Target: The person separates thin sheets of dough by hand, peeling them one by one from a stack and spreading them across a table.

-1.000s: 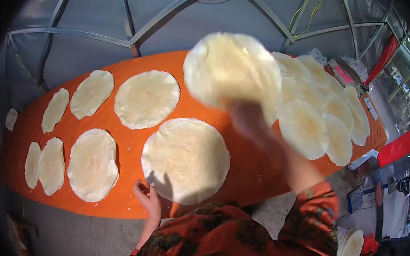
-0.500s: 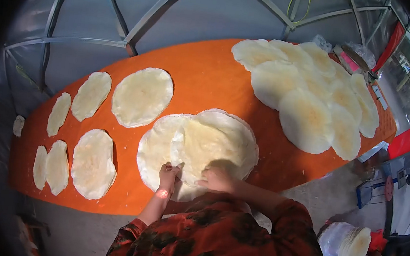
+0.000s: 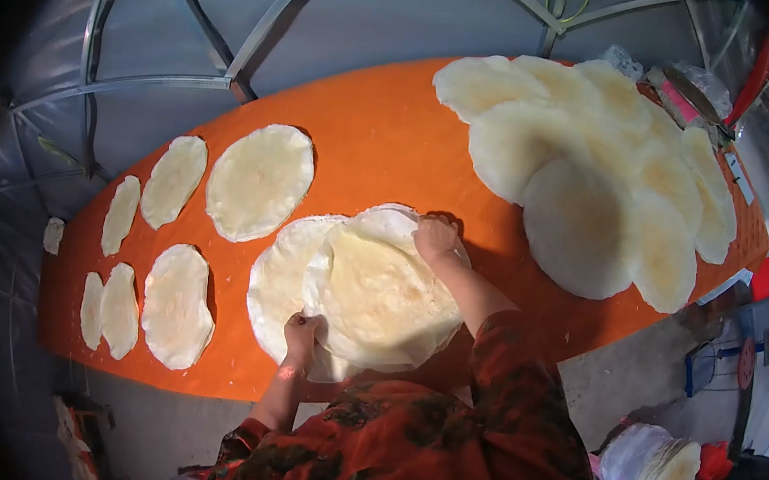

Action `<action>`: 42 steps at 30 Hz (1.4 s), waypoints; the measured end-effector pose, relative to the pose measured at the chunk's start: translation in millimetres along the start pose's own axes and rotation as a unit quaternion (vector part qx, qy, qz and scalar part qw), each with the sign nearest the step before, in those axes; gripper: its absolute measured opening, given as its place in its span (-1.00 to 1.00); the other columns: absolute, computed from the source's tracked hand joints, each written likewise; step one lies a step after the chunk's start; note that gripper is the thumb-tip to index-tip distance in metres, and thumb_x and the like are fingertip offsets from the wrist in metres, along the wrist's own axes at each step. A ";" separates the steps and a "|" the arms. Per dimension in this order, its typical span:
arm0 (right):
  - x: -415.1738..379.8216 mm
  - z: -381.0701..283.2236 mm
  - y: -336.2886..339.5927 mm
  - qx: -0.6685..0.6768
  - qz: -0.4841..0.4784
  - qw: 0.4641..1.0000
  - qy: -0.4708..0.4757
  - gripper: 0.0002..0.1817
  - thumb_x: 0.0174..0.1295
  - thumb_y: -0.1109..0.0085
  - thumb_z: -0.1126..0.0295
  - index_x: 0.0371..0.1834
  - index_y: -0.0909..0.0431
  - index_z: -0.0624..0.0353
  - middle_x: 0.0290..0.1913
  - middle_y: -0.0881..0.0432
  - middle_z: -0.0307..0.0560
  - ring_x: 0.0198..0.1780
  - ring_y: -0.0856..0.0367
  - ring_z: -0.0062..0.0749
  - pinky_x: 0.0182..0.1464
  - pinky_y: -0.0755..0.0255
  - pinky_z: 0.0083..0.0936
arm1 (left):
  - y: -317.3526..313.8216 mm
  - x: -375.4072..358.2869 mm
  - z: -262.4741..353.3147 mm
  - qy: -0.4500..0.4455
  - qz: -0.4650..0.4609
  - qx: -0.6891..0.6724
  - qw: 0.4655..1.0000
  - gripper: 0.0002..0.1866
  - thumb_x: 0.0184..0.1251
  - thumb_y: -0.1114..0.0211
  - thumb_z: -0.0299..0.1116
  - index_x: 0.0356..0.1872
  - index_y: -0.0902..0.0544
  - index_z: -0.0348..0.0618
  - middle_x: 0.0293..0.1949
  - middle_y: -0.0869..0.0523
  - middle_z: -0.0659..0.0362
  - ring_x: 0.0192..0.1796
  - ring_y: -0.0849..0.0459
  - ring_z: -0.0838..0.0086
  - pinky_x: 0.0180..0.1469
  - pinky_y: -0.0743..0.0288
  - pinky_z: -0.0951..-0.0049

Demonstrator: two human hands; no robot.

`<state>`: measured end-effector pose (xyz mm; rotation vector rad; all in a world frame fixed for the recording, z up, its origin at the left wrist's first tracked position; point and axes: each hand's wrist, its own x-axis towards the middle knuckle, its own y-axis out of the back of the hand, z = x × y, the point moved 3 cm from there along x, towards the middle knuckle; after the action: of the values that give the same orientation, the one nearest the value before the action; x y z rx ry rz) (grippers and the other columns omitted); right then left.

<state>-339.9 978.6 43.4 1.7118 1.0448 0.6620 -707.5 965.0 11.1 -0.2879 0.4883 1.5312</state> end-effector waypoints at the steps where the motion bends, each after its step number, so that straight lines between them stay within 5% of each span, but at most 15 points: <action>1: 8.1 10.5 -7.4 0.027 -0.027 0.999 -0.012 -0.67 0.11 -0.25 0.19 -0.09 -0.64 0.08 -0.07 -0.65 -0.04 0.10 -0.55 -0.16 0.11 -0.33 -0.10 | 0.4 1.0 -3.6 0.008 0.005 -0.002 1.000 -0.91 0.16 -0.29 -0.60 -0.33 -0.58 -0.25 -0.40 -0.63 0.21 -0.40 -0.59 0.53 -0.39 -0.47 0.51; 3: 16.1 27.9 -9.3 0.033 -0.037 0.998 -0.037 -0.69 0.12 -0.25 0.10 -0.18 -0.66 0.04 -0.24 -0.69 -0.02 -0.05 -0.64 -0.14 0.06 -0.38 -0.08 | 2.6 6.6 -8.8 0.020 0.014 -0.006 1.000 -0.90 0.17 -0.29 -0.61 -0.31 -0.58 -0.24 -0.40 -0.62 0.21 -0.40 -0.59 0.52 -0.38 -0.49 0.50; 8: 6.6 33.1 -7.9 -0.001 -0.039 0.997 -0.060 -0.67 0.13 -0.27 0.12 -0.14 -0.64 0.08 -0.10 -0.66 -0.01 0.09 -0.55 -0.09 0.11 -0.34 -0.13 | -1.4 1.4 -3.6 0.051 0.020 -0.074 0.996 -0.87 0.16 -0.30 -0.62 -0.30 -0.56 -0.22 -0.38 -0.62 0.23 -0.38 -0.60 0.51 -0.35 -0.56 0.46; 12: -1.2 16.8 16.5 -0.024 0.060 0.998 -0.028 -0.68 0.11 -0.25 0.29 -0.07 -0.59 0.13 0.07 -0.57 -0.02 0.19 -0.44 -0.05 0.16 -0.29 -0.16 | 1.4 6.8 -7.1 0.059 0.018 -0.059 0.996 -0.85 0.12 -0.30 -0.64 -0.31 -0.55 -0.22 -0.39 -0.63 0.17 -0.38 -0.62 0.39 -0.31 -0.56 0.43; 14: -12.5 5.6 22.2 -0.024 0.169 0.984 0.051 -0.69 0.11 -0.20 0.40 -0.04 -0.56 0.15 0.12 -0.52 -0.03 0.21 -0.41 -0.04 0.16 -0.28 -0.17 | 6.3 2.9 3.8 -0.099 0.062 0.184 0.976 -0.80 0.03 -0.29 -0.66 -0.28 -0.56 -0.24 -0.36 -0.63 0.09 -0.35 -0.63 0.26 -0.24 -0.57 0.37; 18: -43.6 -45.4 11.9 0.032 0.136 0.943 0.302 -0.66 0.14 -0.06 0.48 0.02 -0.54 0.17 0.24 -0.46 -0.03 0.33 -0.33 -0.13 0.34 -0.14 -0.11 | -25.3 -54.4 81.5 -0.451 0.140 0.419 0.776 -0.65 -0.08 -0.25 -0.68 -0.16 -0.55 -0.29 -0.15 -0.61 -0.07 -0.10 -0.60 0.06 0.00 -0.52 0.25; 21: -47.8 -81.7 -25.2 0.023 0.067 0.919 0.387 -0.56 0.25 0.04 0.36 0.21 -0.44 0.18 0.40 -0.31 -0.03 0.46 -0.17 -0.23 0.47 0.06 -0.09 | -52.2 -17.6 66.1 -0.496 -0.104 0.428 0.748 -0.49 -0.02 -0.25 -0.60 0.08 -0.51 -0.30 0.18 -0.49 -0.09 0.23 -0.46 0.04 0.25 -0.37 0.20; 22: -43.9 -88.7 -37.6 0.012 0.056 0.913 0.403 -0.52 0.29 0.06 0.31 0.29 -0.39 0.18 0.45 -0.25 -0.03 0.50 -0.12 -0.27 0.50 0.11 -0.10 | -63.0 -6.1 67.1 -0.502 -0.108 0.472 0.717 -0.46 0.05 -0.24 -0.51 0.16 -0.46 -0.29 0.26 -0.41 -0.09 0.31 -0.36 0.05 0.31 -0.28 0.16; 24: -30.8 -90.2 -49.7 -0.007 0.037 0.938 0.345 -0.42 0.35 0.09 0.19 0.41 -0.22 0.15 0.51 -0.13 -0.05 0.54 -0.01 -0.29 0.52 0.18 -0.12 | -88.3 11.3 69.3 -0.511 -0.118 0.554 0.646 -0.38 0.21 -0.24 -0.32 0.31 -0.35 -0.28 0.42 -0.25 -0.09 0.48 -0.17 0.07 0.43 -0.10 0.08; 26: -23.0 -75.4 -46.1 -0.072 -0.036 0.956 0.281 -0.27 0.39 0.13 -0.01 0.53 0.01 0.12 0.56 0.02 -0.08 0.59 0.14 -0.33 0.54 0.28 -0.16 | -94.2 17.6 64.9 -0.475 -0.112 0.598 0.636 -0.29 0.28 -0.18 -0.13 0.39 -0.24 -0.30 0.48 -0.13 -0.09 0.53 -0.04 0.07 0.46 0.01 -0.04; 32: -16.1 -51.0 -50.7 0.070 0.036 0.966 0.247 -0.27 0.35 0.03 0.02 0.48 -0.09 0.18 0.53 -0.09 -0.06 0.54 0.00 -0.30 0.52 0.19 -0.23 | -88.5 25.7 52.2 -0.455 -0.080 0.611 0.643 -0.20 0.37 -0.01 0.15 0.48 -0.15 -0.17 0.53 0.00 -0.09 0.57 0.10 0.05 0.47 0.27 -0.17; 36: -3.7 -35.3 -48.6 -0.056 0.080 0.955 0.279 -0.34 0.34 0.02 0.05 0.41 -0.23 0.21 0.46 -0.26 -0.05 0.51 -0.08 -0.26 0.51 0.14 -0.24 | -88.1 27.5 52.7 -0.453 -0.076 0.615 0.642 -0.21 0.35 -0.03 0.17 0.46 -0.21 -0.14 0.51 -0.05 -0.09 0.55 0.05 0.07 0.46 0.23 -0.19; 42: 12.6 -6.8 -43.2 -0.074 0.063 0.973 0.209 -0.34 0.40 0.13 0.04 0.46 -0.15 0.19 0.50 -0.18 -0.08 0.54 -0.03 -0.28 0.52 0.21 -0.20 | -87.2 29.8 54.8 -0.444 -0.077 0.608 0.654 -0.21 0.34 -0.05 0.19 0.46 -0.21 -0.09 0.51 -0.05 -0.10 0.55 0.04 0.04 0.46 0.21 -0.17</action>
<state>-354.0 999.0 5.3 1.5517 1.1436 1.1899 -615.1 1014.2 34.1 1.3921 0.5492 0.7158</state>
